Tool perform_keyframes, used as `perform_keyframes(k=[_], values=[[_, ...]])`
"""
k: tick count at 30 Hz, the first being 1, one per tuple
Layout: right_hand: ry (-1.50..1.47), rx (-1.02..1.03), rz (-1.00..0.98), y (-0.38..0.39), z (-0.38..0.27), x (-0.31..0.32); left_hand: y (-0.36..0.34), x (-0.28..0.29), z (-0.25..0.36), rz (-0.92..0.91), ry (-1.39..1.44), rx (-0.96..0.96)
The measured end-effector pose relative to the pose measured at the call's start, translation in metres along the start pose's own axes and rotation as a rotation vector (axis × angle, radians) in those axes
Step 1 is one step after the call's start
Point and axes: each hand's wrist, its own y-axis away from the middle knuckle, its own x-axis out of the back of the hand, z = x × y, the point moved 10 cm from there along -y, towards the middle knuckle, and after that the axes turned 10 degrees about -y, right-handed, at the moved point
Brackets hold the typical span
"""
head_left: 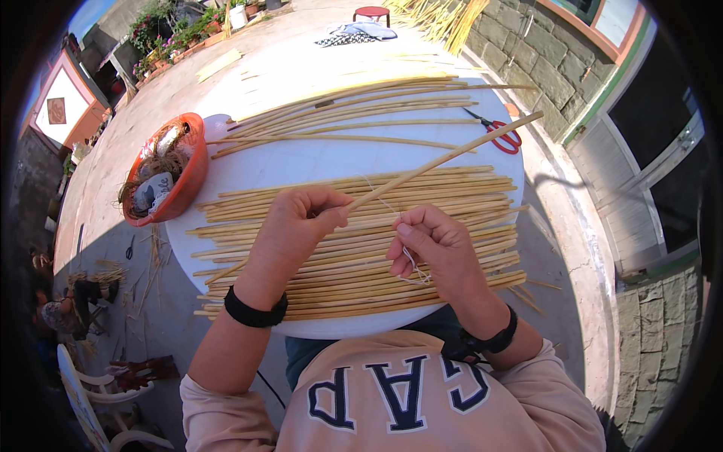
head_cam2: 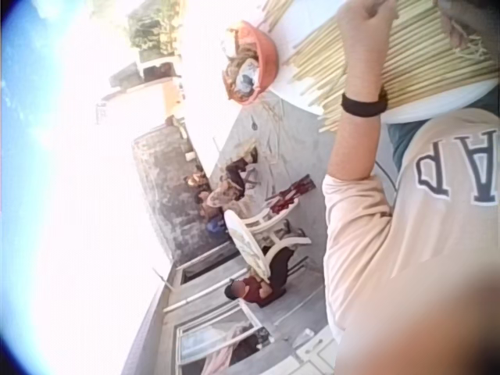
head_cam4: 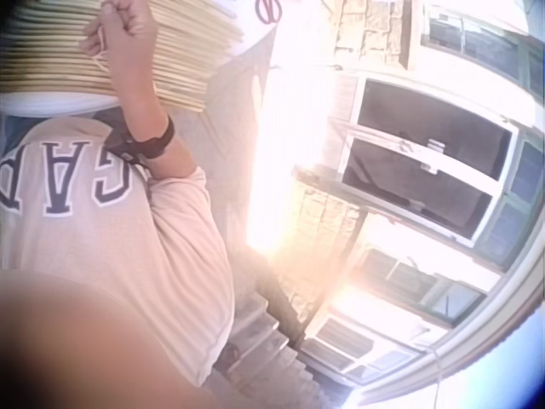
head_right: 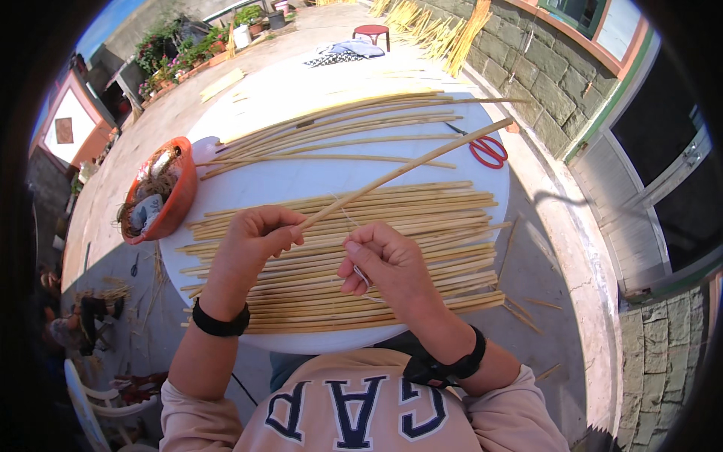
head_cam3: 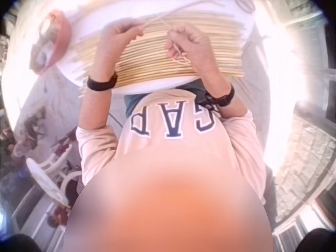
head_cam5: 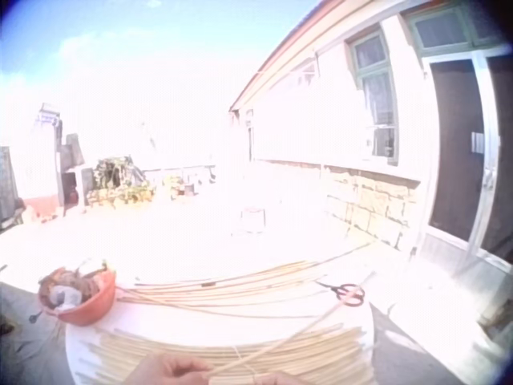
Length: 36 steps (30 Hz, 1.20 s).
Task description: The person uses a needle and thread to tie together a series of bamboo slats on a table, handling the needle and thread by hand and periodically shifting the slats into position.
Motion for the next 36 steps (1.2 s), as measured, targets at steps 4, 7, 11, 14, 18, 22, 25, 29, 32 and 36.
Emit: perform_keyframes(k=[4,7,11,14,18,22,25,29,32,36], values=[[-0.003,0.028,0.014,-0.001,0.000,0.001,0.000,-0.002,-0.005,-0.067,0.029,0.033],[0.006,0.031,0.034,-0.002,0.001,0.004,0.000,-0.005,-0.006,-0.099,0.033,0.029],[-0.003,0.031,0.027,-0.002,0.001,0.004,-0.001,-0.008,-0.002,-0.121,0.003,-0.007],[-0.010,0.030,0.021,-0.003,0.001,0.003,-0.001,-0.009,-0.002,-0.152,-0.008,0.006],[-0.006,0.044,0.052,-0.004,0.002,0.006,0.000,-0.010,0.002,-0.132,0.050,-0.028],[-0.037,0.028,0.036,-0.003,0.005,0.005,0.001,-0.007,0.002,-0.111,-0.006,-0.031],[-0.039,0.011,0.013,-0.003,0.006,0.003,-0.002,-0.005,0.005,-0.084,-0.049,-0.046],[-0.025,-0.001,-0.008,-0.003,0.006,0.001,-0.010,-0.001,0.009,-0.064,-0.134,-0.050],[-0.024,-0.003,0.027,-0.002,0.006,0.005,-0.011,0.001,0.009,-0.074,-0.139,-0.026],[-0.062,0.090,0.087,-0.004,-0.002,0.014,-0.010,-0.007,0.012,-0.149,-0.131,-0.041]])
